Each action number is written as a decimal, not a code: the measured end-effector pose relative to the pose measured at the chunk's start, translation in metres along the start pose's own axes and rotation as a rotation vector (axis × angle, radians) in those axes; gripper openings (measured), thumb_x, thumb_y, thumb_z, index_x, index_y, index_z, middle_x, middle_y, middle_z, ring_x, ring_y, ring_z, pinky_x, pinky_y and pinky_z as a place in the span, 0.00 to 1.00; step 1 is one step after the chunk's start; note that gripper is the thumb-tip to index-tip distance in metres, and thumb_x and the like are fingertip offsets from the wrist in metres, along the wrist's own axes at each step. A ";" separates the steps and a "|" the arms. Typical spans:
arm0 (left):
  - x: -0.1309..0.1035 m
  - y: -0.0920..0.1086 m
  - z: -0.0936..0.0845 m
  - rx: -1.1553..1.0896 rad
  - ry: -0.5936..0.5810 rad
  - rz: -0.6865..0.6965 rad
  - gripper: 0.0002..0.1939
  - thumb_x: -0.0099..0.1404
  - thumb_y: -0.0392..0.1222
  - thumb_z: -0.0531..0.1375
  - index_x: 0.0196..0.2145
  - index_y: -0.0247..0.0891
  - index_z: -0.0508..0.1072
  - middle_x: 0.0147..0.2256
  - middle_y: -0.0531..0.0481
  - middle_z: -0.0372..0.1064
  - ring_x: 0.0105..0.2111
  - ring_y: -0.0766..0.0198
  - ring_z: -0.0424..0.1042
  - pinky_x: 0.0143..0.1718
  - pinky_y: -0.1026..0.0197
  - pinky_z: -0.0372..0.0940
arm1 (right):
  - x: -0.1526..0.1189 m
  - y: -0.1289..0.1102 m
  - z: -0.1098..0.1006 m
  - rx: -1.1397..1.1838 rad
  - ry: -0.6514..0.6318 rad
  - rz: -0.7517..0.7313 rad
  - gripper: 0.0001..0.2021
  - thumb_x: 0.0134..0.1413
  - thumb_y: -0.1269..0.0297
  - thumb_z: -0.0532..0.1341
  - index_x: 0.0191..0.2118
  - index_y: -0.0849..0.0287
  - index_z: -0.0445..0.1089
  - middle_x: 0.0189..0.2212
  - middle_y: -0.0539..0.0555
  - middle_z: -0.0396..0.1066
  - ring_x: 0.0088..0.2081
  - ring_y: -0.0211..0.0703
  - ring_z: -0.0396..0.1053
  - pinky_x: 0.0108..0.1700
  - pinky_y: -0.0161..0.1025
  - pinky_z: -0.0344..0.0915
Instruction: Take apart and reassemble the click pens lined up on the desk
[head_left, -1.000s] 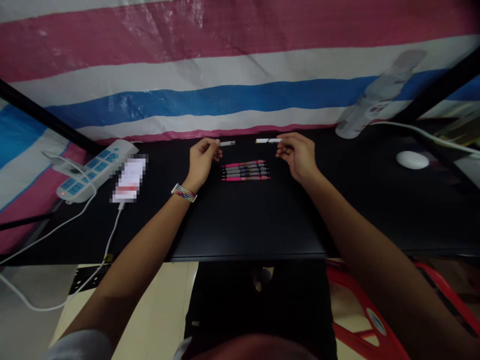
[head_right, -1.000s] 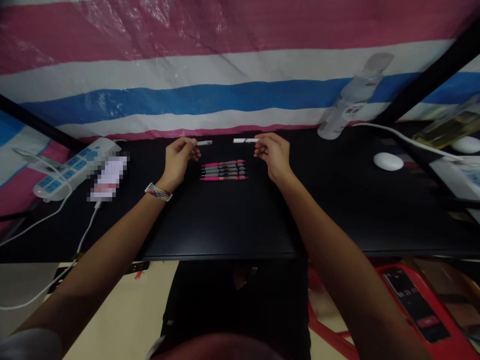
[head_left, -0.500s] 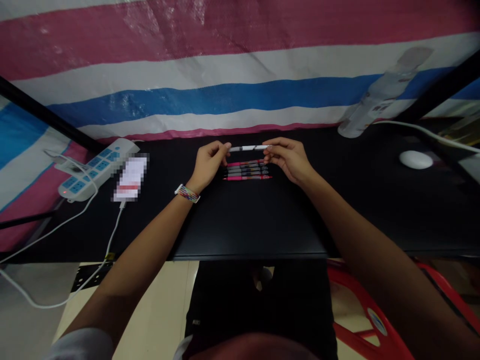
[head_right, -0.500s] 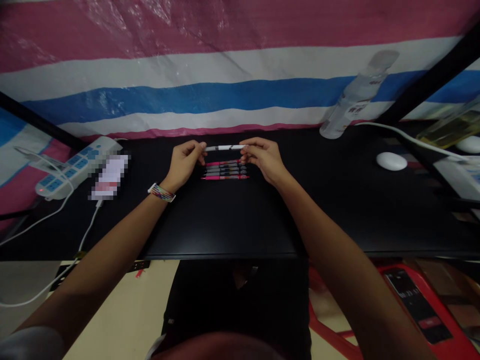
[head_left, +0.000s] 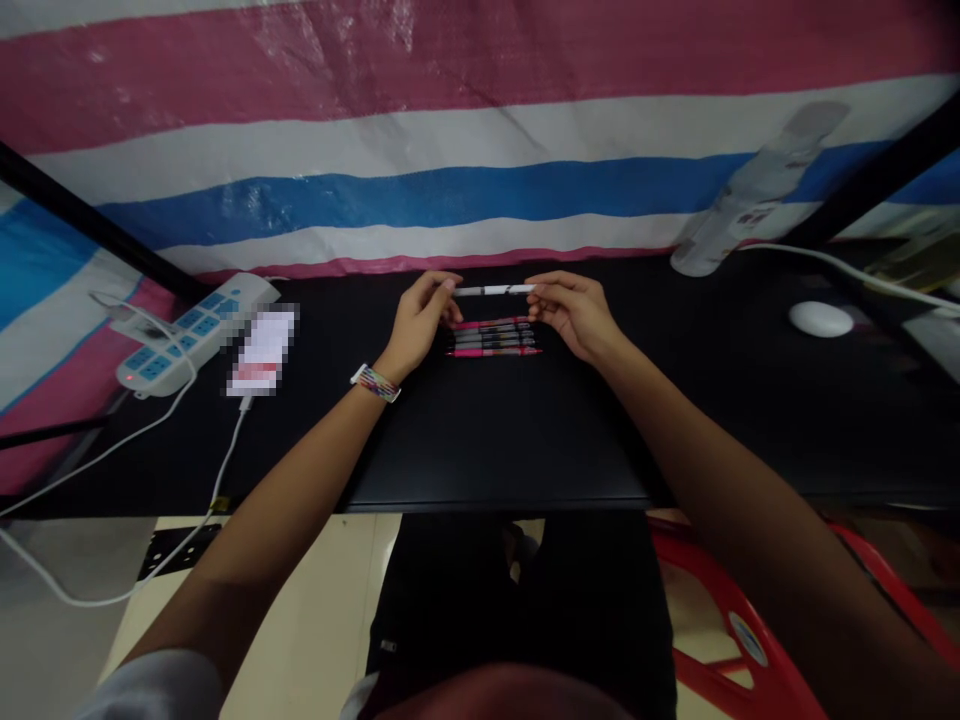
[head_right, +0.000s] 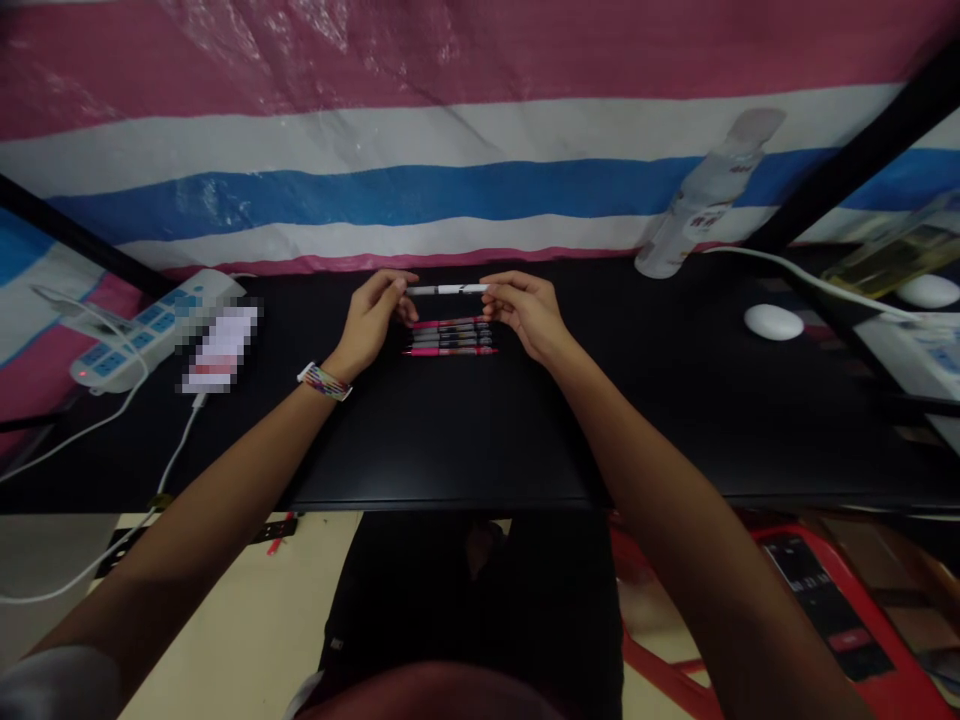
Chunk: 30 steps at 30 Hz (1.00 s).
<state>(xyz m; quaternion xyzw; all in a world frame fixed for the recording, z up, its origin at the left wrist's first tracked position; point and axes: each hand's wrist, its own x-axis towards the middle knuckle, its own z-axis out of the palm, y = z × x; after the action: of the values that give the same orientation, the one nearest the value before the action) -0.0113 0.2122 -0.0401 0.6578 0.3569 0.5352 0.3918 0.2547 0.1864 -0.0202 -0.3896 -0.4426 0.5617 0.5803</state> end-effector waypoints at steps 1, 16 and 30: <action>0.000 0.000 0.000 0.006 -0.006 -0.001 0.15 0.77 0.55 0.67 0.52 0.44 0.81 0.28 0.51 0.76 0.27 0.63 0.77 0.32 0.61 0.72 | 0.000 0.000 0.000 -0.012 0.002 0.000 0.04 0.52 0.68 0.75 0.35 0.55 0.86 0.29 0.52 0.78 0.32 0.41 0.73 0.40 0.43 0.79; 0.000 0.008 0.003 0.088 0.016 0.091 0.13 0.73 0.50 0.72 0.49 0.42 0.84 0.35 0.49 0.83 0.37 0.61 0.83 0.44 0.58 0.76 | 0.003 0.004 -0.001 -0.016 0.003 -0.026 0.03 0.54 0.68 0.74 0.36 0.56 0.86 0.29 0.52 0.78 0.31 0.40 0.74 0.40 0.42 0.77; 0.000 0.002 0.000 0.125 0.028 0.081 0.09 0.75 0.49 0.71 0.45 0.42 0.85 0.36 0.47 0.84 0.39 0.59 0.84 0.46 0.56 0.77 | 0.001 0.005 0.000 -0.071 -0.001 -0.053 0.04 0.56 0.66 0.74 0.38 0.53 0.86 0.31 0.51 0.78 0.34 0.42 0.76 0.43 0.44 0.79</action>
<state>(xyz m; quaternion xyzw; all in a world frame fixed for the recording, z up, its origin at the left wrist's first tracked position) -0.0112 0.2115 -0.0385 0.6874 0.3681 0.5363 0.3230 0.2534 0.1876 -0.0245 -0.3979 -0.4728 0.5303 0.5805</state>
